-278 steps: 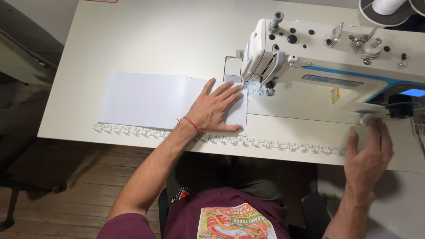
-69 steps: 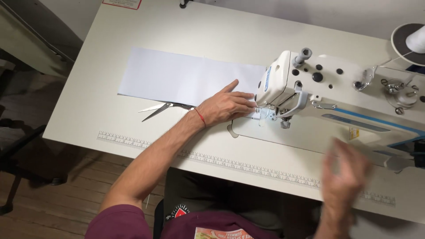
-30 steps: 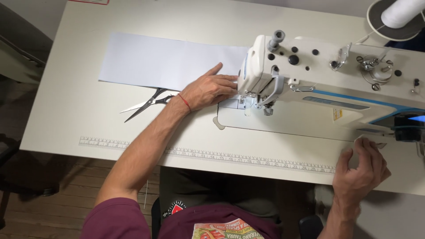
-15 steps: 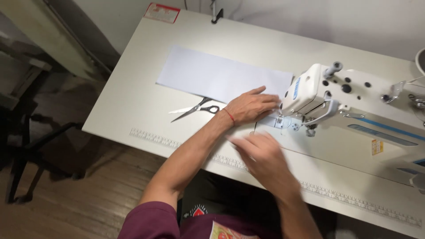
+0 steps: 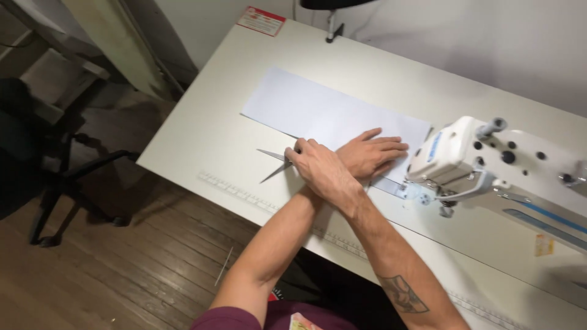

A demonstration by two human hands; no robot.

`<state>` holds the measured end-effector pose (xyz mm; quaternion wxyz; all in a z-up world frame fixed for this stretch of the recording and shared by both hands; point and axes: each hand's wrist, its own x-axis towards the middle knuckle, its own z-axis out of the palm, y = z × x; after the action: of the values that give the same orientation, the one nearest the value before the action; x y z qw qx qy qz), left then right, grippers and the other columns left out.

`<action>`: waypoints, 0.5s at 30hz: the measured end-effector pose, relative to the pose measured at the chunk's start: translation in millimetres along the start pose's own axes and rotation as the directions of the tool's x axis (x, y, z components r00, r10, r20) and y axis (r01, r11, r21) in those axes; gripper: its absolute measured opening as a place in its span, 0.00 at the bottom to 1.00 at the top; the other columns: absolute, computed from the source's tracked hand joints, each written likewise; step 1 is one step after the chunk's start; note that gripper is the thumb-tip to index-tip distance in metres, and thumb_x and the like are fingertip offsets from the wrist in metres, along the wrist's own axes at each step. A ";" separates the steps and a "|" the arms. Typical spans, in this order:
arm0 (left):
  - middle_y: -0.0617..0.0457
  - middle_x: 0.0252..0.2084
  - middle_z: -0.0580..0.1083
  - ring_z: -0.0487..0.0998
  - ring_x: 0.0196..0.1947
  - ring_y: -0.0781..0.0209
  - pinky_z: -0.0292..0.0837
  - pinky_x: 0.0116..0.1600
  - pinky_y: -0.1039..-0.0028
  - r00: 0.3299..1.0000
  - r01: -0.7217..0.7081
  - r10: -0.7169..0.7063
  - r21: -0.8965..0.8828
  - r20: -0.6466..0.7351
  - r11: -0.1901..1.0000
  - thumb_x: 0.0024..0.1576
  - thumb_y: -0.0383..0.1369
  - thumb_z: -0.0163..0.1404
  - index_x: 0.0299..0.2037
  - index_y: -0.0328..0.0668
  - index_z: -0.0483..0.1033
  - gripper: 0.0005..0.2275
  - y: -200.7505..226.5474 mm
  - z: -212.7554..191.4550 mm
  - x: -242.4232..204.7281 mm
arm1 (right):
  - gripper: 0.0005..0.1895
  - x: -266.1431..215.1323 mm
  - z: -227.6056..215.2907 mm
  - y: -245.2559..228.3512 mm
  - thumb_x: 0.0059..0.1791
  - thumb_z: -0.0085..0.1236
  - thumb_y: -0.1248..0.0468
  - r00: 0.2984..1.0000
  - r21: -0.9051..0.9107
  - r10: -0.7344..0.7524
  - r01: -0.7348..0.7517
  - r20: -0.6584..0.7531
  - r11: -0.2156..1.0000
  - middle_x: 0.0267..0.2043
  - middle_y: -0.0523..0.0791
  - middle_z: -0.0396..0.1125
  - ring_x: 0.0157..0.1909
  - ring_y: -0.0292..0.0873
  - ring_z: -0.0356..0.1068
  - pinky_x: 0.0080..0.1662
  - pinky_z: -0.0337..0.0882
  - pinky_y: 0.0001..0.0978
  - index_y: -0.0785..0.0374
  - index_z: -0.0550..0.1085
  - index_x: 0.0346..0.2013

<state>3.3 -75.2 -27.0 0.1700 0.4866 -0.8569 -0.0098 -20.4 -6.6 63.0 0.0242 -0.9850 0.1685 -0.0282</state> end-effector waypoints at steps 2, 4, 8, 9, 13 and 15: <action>0.64 0.82 0.72 0.65 0.86 0.65 0.53 0.91 0.45 1.000 -0.008 0.008 -0.025 -0.004 1.000 0.79 0.44 0.44 0.78 0.63 0.73 0.19 1.9 3.4 0.8 | 0.13 -4.5 1.1 4.7 0.61 0.61 0.70 0.999 -0.029 0.008 -0.007 0.045 1.000 0.59 0.54 0.76 0.57 0.53 0.83 0.53 0.84 0.43 0.59 0.83 0.60; 0.64 0.82 0.72 0.66 0.85 0.65 0.53 0.91 0.47 0.999 0.019 -0.018 0.037 -0.026 0.999 0.79 0.45 0.45 0.79 0.64 0.73 0.19 5.3 8.1 -0.9 | 0.17 -5.2 0.6 3.9 0.60 0.62 0.72 0.995 0.026 0.046 -0.048 0.093 0.998 0.59 0.58 0.73 0.57 0.59 0.82 0.50 0.89 0.48 0.60 0.83 0.64; 0.66 0.83 0.70 0.65 0.85 0.68 0.51 0.91 0.48 0.992 0.124 -0.126 0.082 0.014 0.989 0.79 0.45 0.41 0.77 0.67 0.72 0.18 21.3 3.9 2.1 | 0.20 -3.8 -17.2 -4.5 0.59 0.61 0.72 0.987 0.057 0.043 -0.052 0.157 0.997 0.62 0.59 0.71 0.58 0.60 0.81 0.52 0.89 0.53 0.57 0.83 0.65; 0.67 0.82 0.70 0.66 0.85 0.69 0.50 0.91 0.47 0.981 0.193 -0.192 0.087 -0.016 0.977 0.79 0.44 0.42 0.77 0.69 0.72 0.18 24.5 12.3 3.7 | 0.18 -0.4 -8.9 -4.4 0.59 0.62 0.72 0.990 0.029 0.019 -0.023 0.142 0.999 0.61 0.58 0.72 0.58 0.58 0.82 0.51 0.89 0.49 0.57 0.84 0.64; 0.66 0.80 0.70 0.68 0.84 0.67 0.53 0.91 0.42 0.945 0.320 -0.307 0.124 -0.112 0.939 0.76 0.44 0.44 0.75 0.69 0.71 0.17 36.7 42.0 11.4 | 0.12 10.7 11.8 -6.9 0.60 0.63 0.70 0.998 -0.113 -0.047 0.050 0.030 0.992 0.57 0.53 0.76 0.57 0.51 0.82 0.51 0.85 0.39 0.59 0.86 0.57; 0.65 0.78 0.71 0.69 0.83 0.66 0.54 0.90 0.41 0.945 0.317 -0.305 0.104 -0.114 0.943 0.76 0.44 0.45 0.74 0.68 0.72 0.17 33.4 44.1 14.5 | 0.11 11.3 12.3 -3.9 0.59 0.66 0.69 0.997 -0.178 -0.075 0.077 0.017 0.981 0.55 0.52 0.78 0.56 0.49 0.79 0.53 0.82 0.39 0.58 0.87 0.56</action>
<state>-44.5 -76.3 -58.4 0.1777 0.6252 -0.7589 0.0390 -7.7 -6.2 51.5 -0.0643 -0.9891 0.1324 -0.0091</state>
